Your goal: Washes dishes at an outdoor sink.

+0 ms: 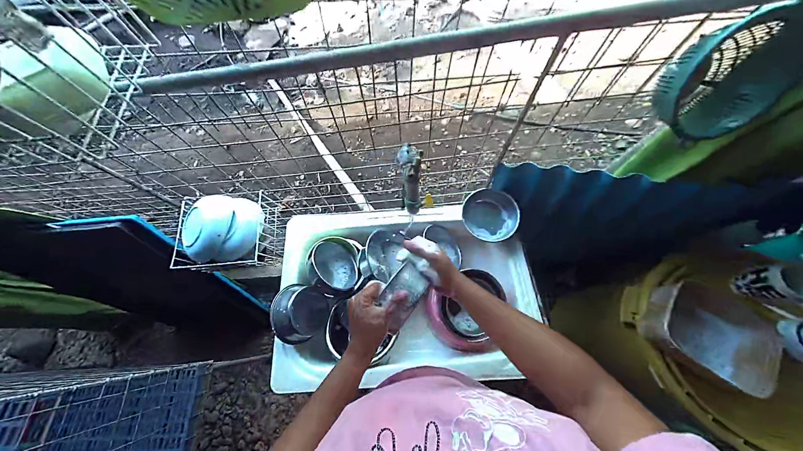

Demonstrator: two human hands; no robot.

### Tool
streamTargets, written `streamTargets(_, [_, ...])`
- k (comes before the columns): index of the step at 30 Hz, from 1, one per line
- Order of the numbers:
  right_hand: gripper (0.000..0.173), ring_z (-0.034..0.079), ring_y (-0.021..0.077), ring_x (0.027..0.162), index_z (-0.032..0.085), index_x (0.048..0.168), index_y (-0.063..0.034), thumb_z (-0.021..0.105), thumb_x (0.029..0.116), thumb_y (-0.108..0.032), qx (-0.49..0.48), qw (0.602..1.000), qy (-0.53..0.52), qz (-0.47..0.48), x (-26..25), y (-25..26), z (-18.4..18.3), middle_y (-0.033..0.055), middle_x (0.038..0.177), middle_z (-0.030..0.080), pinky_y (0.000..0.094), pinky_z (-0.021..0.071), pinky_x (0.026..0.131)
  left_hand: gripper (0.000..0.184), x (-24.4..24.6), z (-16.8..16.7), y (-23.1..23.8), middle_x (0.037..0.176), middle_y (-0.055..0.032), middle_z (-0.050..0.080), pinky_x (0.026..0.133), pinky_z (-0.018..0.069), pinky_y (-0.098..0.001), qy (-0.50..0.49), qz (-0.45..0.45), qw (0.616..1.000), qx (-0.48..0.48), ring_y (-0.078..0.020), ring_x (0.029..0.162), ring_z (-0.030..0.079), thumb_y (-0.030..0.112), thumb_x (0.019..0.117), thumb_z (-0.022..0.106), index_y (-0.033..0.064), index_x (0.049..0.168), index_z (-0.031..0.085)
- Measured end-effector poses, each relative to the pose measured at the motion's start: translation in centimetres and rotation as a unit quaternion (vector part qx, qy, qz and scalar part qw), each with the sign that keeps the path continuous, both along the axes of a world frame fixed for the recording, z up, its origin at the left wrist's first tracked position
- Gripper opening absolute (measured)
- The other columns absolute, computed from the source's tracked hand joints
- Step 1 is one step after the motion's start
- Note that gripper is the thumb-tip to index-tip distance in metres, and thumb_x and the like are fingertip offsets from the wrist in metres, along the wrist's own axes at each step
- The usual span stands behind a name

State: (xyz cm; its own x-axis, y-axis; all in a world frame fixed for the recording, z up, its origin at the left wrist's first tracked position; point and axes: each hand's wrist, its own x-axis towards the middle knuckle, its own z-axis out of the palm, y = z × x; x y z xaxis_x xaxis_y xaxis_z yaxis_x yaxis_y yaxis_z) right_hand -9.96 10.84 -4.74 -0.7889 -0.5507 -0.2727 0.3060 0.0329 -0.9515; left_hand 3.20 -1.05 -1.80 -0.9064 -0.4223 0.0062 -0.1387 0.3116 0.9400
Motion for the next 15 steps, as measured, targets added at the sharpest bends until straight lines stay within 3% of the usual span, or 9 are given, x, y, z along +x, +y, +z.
streamTargets(2, [0.015, 0.062, 0.0086, 0.082, 0.062, 0.099, 0.0036, 0.058, 0.1005, -0.010, 0.037, 0.999, 0.020, 0.014, -0.5, 0.3, 0.0, 0.0048, 0.088, 0.065, 0.0288, 0.0540, 0.082, 0.031, -0.1, 0.4, -0.9, 0.080, -0.0100, 0.068, 0.078, 0.0515, -0.0306, -0.046, -0.077, 0.996, -0.004, -0.0106, 0.077, 0.064, 0.017, 0.0761, 0.083, -0.0075, 0.088, 0.069])
streamTargets(4, [0.028, 0.068, 0.0242, 0.098, 0.072, 0.101, 0.0082, 0.070, 0.0941, -0.019, 0.184, 0.958, 0.194, 0.106, 0.1, -0.7, 2.1, 0.0177, 0.098, 0.072, 0.0441, 0.0527, 0.095, 0.040, -1.3, 0.5, -1.6, 0.098, -0.0192, 0.072, 0.094, 0.0521, -0.0425, -0.148, -0.163, 0.975, 0.013, -0.0231, 0.095, 0.068, 0.017, 0.0789, 0.085, -0.0092, 0.105, 0.070])
streamTargets(5, [0.033, 0.069, 0.0326, 0.106, 0.072, 0.106, 0.0080, 0.070, 0.0943, -0.023, 0.228, 0.931, 0.241, 0.150, 0.6, -1.1, 3.4, 0.0229, 0.105, 0.073, 0.0528, 0.0506, 0.100, 0.037, -1.7, 0.2, -1.6, 0.098, -0.0174, 0.072, 0.092, 0.0533, -0.0414, -0.163, -0.165, 0.972, 0.033, -0.0212, 0.094, 0.069, 0.014, 0.0782, 0.085, -0.0082, 0.104, 0.070])
streamTargets(6, [0.031, 0.069, 0.0331, 0.105, 0.072, 0.106, 0.0086, 0.070, 0.0944, -0.020, 0.214, 0.931, 0.255, 0.149, 0.7, -1.2, 3.8, 0.0235, 0.105, 0.073, 0.0527, 0.0511, 0.099, 0.033, -1.8, 0.3, -1.5, 0.094, -0.0142, 0.072, 0.088, 0.0548, -0.0380, -0.153, -0.150, 0.975, 0.059, -0.0169, 0.089, 0.068, 0.011, 0.0777, 0.084, -0.0074, 0.102, 0.070])
streamTargets(8, [0.017, 0.066, 0.0123, 0.086, 0.069, 0.100, 0.0073, 0.063, 0.0953, -0.007, 0.074, 0.981, 0.173, 0.054, -0.3, -0.6, 2.0, 0.0096, 0.091, 0.070, 0.0315, 0.0551, 0.084, 0.028, -1.6, 1.1, -2.0, 0.087, -0.0076, 0.070, 0.081, 0.0546, -0.0297, -0.108, -0.118, 0.982, 0.098, -0.0080, 0.082, 0.066, 0.009, 0.0768, 0.083, -0.0063, 0.096, 0.070])
streamTargets(9, [0.014, 0.062, 0.0053, 0.080, 0.064, 0.102, 0.0024, 0.058, 0.0982, -0.010, 0.034, 0.995, 0.091, 0.020, -1.0, -0.2, 0.9, 0.0027, 0.088, 0.066, 0.0256, 0.0544, 0.077, 0.029, -1.4, 1.2, -2.3, 0.088, -0.0071, 0.069, 0.083, 0.0525, -0.0277, -0.083, -0.112, 0.984, 0.111, -0.0064, 0.084, 0.064, 0.009, 0.0756, 0.081, -0.0076, 0.097, 0.069])
streamTargets(10, [0.016, 0.061, 0.0059, 0.079, 0.062, 0.106, 0.0021, 0.061, 0.0994, -0.012, 0.042, 0.998, 0.044, 0.008, -1.5, 0.0, 0.3, 0.0031, 0.089, 0.064, 0.0264, 0.0541, 0.076, 0.031, -1.4, 1.0, -2.5, 0.090, -0.0064, 0.068, 0.084, 0.0521, -0.0259, -0.078, -0.115, 0.983, 0.117, -0.0052, 0.085, 0.063, 0.010, 0.0749, 0.080, -0.0074, 0.098, 0.068])
streamTargets(14, [0.030, 0.067, 0.0361, 0.109, 0.071, 0.108, 0.0083, 0.071, 0.0936, -0.017, 0.262, 0.926, 0.212, 0.168, -0.2, -1.8, 2.5, 0.0251, 0.108, 0.071, 0.0554, 0.0495, 0.101, 0.027, -2.8, -0.9, -2.3, 0.096, -0.0121, 0.070, 0.088, 0.0539, -0.0348, -0.182, -0.159, 0.960, 0.141, -0.0137, 0.090, 0.066, 0.006, 0.0829, 0.079, -0.0069, 0.105, 0.069])
streamTargets(15, [0.025, 0.068, 0.0340, 0.107, 0.072, 0.107, 0.0087, 0.070, 0.0935, -0.012, 0.238, 0.936, 0.215, 0.147, -0.2, -1.8, 2.4, 0.0244, 0.107, 0.072, 0.0531, 0.0506, 0.100, 0.023, -3.1, -1.0, -2.2, 0.096, -0.0116, 0.069, 0.086, 0.0544, -0.0349, -0.192, -0.132, 0.956, 0.180, -0.0139, 0.089, 0.065, 0.007, 0.0898, 0.073, -0.0067, 0.107, 0.067])
